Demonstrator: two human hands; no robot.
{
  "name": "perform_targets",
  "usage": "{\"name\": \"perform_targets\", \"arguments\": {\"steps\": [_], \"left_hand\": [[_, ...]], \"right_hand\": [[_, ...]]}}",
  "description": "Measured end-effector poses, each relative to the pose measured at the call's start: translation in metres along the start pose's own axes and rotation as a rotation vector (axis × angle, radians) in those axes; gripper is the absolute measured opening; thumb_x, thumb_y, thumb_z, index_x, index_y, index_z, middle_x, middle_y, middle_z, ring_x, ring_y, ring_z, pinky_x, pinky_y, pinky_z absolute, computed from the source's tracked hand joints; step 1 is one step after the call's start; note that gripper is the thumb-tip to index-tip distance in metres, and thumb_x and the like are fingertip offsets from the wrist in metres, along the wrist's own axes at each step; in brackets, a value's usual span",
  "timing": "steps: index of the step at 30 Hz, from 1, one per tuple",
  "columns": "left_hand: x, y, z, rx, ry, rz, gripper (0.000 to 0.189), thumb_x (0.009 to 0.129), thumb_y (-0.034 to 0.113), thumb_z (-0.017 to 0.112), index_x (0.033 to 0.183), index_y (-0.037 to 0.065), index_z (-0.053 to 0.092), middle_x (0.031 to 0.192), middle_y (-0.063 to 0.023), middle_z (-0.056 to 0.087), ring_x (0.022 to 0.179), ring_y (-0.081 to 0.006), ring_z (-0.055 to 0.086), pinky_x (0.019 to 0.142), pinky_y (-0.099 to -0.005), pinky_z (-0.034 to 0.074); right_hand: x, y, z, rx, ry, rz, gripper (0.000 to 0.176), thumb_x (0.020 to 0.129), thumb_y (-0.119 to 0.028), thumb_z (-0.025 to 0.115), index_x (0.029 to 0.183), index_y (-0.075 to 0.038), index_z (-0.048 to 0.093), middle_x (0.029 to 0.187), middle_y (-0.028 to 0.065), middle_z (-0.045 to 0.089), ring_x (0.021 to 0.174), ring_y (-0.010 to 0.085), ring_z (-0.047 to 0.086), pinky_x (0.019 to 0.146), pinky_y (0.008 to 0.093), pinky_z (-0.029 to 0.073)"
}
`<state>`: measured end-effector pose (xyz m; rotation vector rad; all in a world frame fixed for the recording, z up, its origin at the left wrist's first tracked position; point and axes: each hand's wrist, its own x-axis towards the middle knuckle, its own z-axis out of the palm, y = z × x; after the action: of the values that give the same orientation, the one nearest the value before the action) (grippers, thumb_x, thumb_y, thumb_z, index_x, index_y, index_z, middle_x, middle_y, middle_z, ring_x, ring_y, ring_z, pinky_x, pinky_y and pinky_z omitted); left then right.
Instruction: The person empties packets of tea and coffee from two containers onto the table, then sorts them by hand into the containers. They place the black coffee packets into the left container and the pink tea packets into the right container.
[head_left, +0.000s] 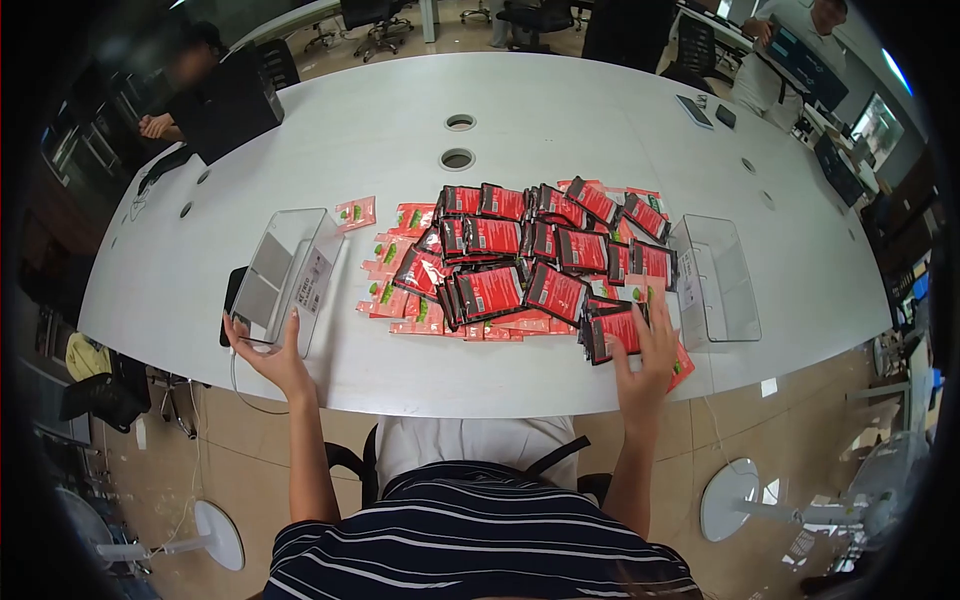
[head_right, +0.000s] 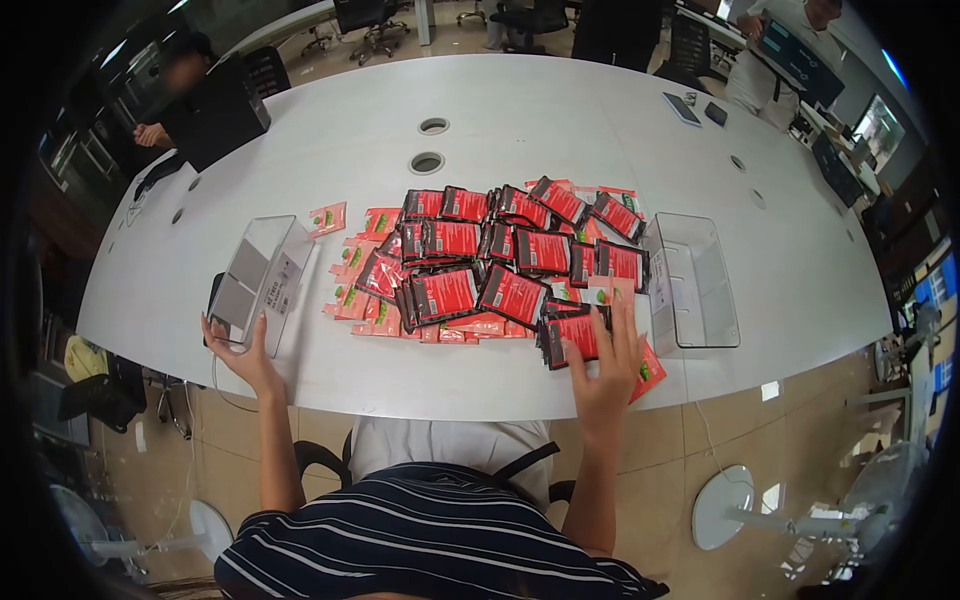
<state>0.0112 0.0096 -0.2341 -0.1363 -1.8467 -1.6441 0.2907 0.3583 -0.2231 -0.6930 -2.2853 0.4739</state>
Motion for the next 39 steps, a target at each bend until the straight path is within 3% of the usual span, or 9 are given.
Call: {"name": "perform_targets", "arguments": {"steps": [4,10,13,16,20,24,30,36,39], "left_hand": [[-0.003,0.008,0.005,0.274,-0.012,0.052,0.106,0.070,0.011,0.085,0.152,0.015,0.018,0.151,-0.0165,0.019,0.141,-0.0307,0.018,0.115,-0.0478,0.018],[-0.004,0.011,0.002,0.444,0.009,0.096,0.111,0.068,0.015,0.086,0.152,0.014,0.015,0.156,-0.0158,0.005,0.144,-0.0340,0.009,0.115,-0.0514,0.016],[-0.007,0.030,0.011,0.473,0.152,0.599,0.097,0.070,0.015,0.085,0.148,0.010,0.028,0.153,-0.0181,0.020,0.142,-0.0367,0.018,0.113,-0.0545,0.022],[0.002,0.031,0.031,0.328,-0.244,0.968,0.072,0.073,0.006,0.080,0.136,0.008,0.045,0.141,-0.0162,0.042,0.133,-0.0377,0.039,0.107,-0.0513,0.035],[0.019,0.066,0.099,0.269,-0.730,0.701,0.039,0.083,0.000,0.065,0.121,0.004,0.057,0.123,-0.0134,0.058,0.118,-0.0339,0.054,0.098,-0.0403,0.045],[0.055,-0.024,0.180,0.549,-0.734,0.561,0.044,0.084,0.017,0.065,0.126,0.005,0.055,0.128,-0.0193,0.054,0.117,-0.0354,0.054,0.096,-0.0450,0.046],[0.072,-0.070,0.216,1.049,-0.671,0.306,0.039,0.080,0.025,0.062,0.113,0.004,0.062,0.110,-0.0239,0.061,0.104,-0.0358,0.061,0.084,-0.0468,0.052],[0.078,-0.062,0.208,0.961,-0.767,0.465,0.030,0.081,0.016,0.060,0.108,0.003,0.062,0.088,-0.0191,0.067,0.083,-0.0372,0.066,0.074,-0.0463,0.053],[0.067,-0.039,0.193,0.601,-0.692,0.518,0.034,0.083,0.015,0.059,0.115,0.006,0.061,0.096,-0.0183,0.068,0.085,-0.0371,0.065,0.075,-0.0462,0.052]], "right_hand": [[-0.028,-0.002,-0.005,-0.312,0.172,0.258,0.047,0.091,-0.021,0.063,0.134,-0.004,0.053,0.144,0.0181,0.044,0.135,0.0375,0.037,0.112,0.0491,0.024],[-0.057,0.017,-0.021,-0.216,0.014,0.195,0.047,0.092,-0.019,0.062,0.134,-0.003,0.051,0.142,0.0181,0.046,0.135,0.0387,0.037,0.111,0.0472,0.028],[-0.055,0.008,-0.040,-0.180,-0.040,0.235,0.046,0.091,-0.016,0.062,0.134,-0.002,0.051,0.136,0.0178,0.053,0.130,0.0363,0.045,0.106,0.0429,0.037],[-0.050,0.015,-0.051,-0.341,-0.142,0.118,0.047,0.090,-0.013,0.063,0.134,-0.001,0.051,0.130,0.0178,0.057,0.122,0.0339,0.053,0.099,0.0391,0.044],[-0.041,0.010,-0.070,-0.244,-0.226,0.050,0.051,0.085,-0.009,0.065,0.133,-0.002,0.050,0.126,0.0189,0.059,0.119,0.0349,0.056,0.094,0.0398,0.047],[-0.045,0.015,-0.069,-0.290,-0.244,0.037,0.049,0.081,-0.003,0.063,0.130,-0.004,0.054,0.121,0.0192,0.061,0.105,0.0351,0.061,0.083,0.0404,0.051],[-0.038,0.031,-0.072,-0.299,-0.112,0.037,0.043,0.080,0.002,0.060,0.123,-0.005,0.060,0.113,0.0160,0.066,0.092,0.0322,0.066,0.076,0.0375,0.052],[0.015,0.022,-0.060,-0.258,0.099,-0.092,0.042,0.083,0.001,0.055,0.123,-0.008,0.062,0.121,0.0114,0.064,0.109,0.0285,0.062,0.087,0.0366,0.051],[0.046,0.032,-0.040,-0.256,0.062,-0.168,0.041,0.083,0.000,0.055,0.123,-0.008,0.062,0.123,0.0109,0.063,0.111,0.0277,0.061,0.089,0.0365,0.051]]}}
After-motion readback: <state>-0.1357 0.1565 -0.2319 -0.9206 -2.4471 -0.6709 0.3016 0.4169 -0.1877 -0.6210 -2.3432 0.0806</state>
